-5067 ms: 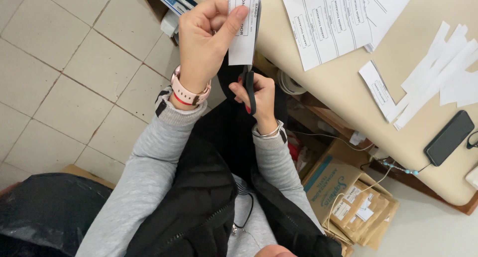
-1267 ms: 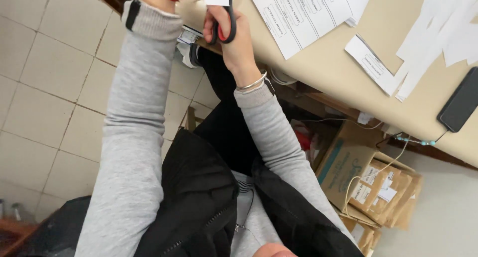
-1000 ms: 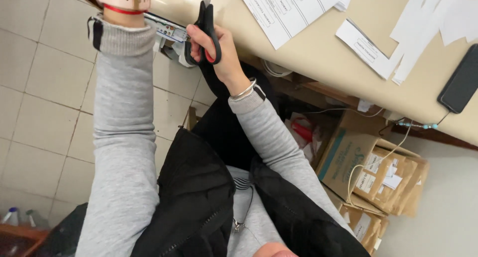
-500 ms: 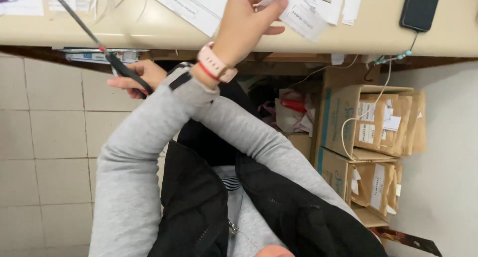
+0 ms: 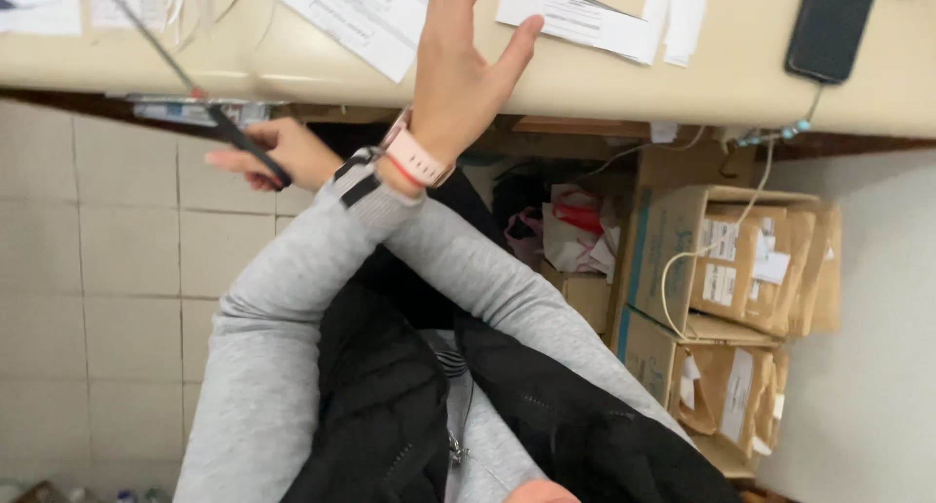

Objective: Cutting out soap labels from a printed sheet using scissors.

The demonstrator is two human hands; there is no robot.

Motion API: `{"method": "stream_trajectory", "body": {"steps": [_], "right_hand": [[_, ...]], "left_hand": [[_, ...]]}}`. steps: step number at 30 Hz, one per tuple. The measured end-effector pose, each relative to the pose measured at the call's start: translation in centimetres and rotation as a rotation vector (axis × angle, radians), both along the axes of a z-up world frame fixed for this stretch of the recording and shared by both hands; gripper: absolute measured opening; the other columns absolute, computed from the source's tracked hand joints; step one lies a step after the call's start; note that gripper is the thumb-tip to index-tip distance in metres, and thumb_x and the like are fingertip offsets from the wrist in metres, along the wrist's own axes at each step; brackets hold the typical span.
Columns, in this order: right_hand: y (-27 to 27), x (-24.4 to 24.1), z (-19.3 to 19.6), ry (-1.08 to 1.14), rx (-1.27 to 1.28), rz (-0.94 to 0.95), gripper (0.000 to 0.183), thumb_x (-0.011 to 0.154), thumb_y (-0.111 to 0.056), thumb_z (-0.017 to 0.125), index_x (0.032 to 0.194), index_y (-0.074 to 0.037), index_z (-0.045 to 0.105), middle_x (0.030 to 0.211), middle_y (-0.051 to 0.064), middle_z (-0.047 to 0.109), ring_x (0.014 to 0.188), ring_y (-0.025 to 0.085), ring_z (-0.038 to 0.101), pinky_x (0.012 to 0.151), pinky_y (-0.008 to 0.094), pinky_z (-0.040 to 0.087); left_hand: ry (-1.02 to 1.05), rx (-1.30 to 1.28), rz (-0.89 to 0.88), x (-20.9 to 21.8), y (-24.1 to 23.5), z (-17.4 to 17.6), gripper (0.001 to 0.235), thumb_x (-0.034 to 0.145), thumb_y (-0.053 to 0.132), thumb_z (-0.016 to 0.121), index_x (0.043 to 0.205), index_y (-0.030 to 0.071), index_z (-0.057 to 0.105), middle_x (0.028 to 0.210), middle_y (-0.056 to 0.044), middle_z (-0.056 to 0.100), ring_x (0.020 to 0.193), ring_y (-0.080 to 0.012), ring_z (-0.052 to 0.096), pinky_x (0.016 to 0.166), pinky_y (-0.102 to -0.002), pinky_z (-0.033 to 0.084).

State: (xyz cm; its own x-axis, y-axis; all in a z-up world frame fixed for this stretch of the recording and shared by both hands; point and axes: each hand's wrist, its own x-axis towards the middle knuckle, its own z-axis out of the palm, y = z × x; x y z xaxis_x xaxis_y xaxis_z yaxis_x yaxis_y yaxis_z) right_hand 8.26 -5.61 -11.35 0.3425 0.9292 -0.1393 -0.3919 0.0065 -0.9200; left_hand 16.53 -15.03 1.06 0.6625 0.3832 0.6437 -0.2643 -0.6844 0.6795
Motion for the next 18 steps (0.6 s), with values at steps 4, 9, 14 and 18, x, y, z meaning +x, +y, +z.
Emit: {"method": "stream_trajectory", "body": {"steps": [4,9,14,18], "right_hand": [[-1.6,-0.6,-1.1,0.069,0.164,-0.204,0.028,0.093,-0.027,0.079,0.087,-0.001,0.070,0.072,0.000,0.061,0.061,0.007,0.052,0.055,0.025,0.039],[-5.7,2.0,2.5,0.081,0.350,-0.242,0.019,0.098,-0.016,0.070,0.091,0.001,0.067,0.077,0.005,0.065,0.065,0.012,0.059,0.060,0.027,0.047],[-6.3,2.6,3.4,-0.093,0.481,-0.623,0.023,0.102,-0.014,0.066,0.087,0.002,0.064,0.078,0.008,0.065,0.067,0.015,0.060,0.063,0.028,0.047],[-6.3,2.8,2.8,-0.129,0.424,-0.769,0.022,0.102,-0.015,0.065,0.088,0.003,0.064,0.076,0.007,0.064,0.065,0.016,0.061,0.062,0.028,0.048]], "left_hand": [[-0.211,-0.021,0.197,-11.4,7.0,3.2,0.029,0.106,0.000,0.075,0.131,0.005,0.062,0.131,-0.007,0.067,0.117,-0.0187,0.068,0.105,-0.027,0.053],[-0.191,-0.309,0.457,-13.5,17.0,-1.2,0.012,0.103,0.004,0.060,0.111,0.005,0.069,0.111,-0.010,0.072,0.104,-0.0241,0.068,0.092,-0.033,0.052],[0.153,0.527,0.175,-10.1,17.3,-3.3,0.027,0.091,0.005,0.068,0.116,0.011,0.076,0.138,-0.020,0.062,0.131,-0.0388,0.050,0.112,-0.051,0.036],[0.201,0.591,0.215,-9.2,18.5,-6.7,0.019,0.100,0.009,0.068,0.119,0.006,0.069,0.138,-0.016,0.064,0.133,-0.0329,0.052,0.118,-0.054,0.029]]}}
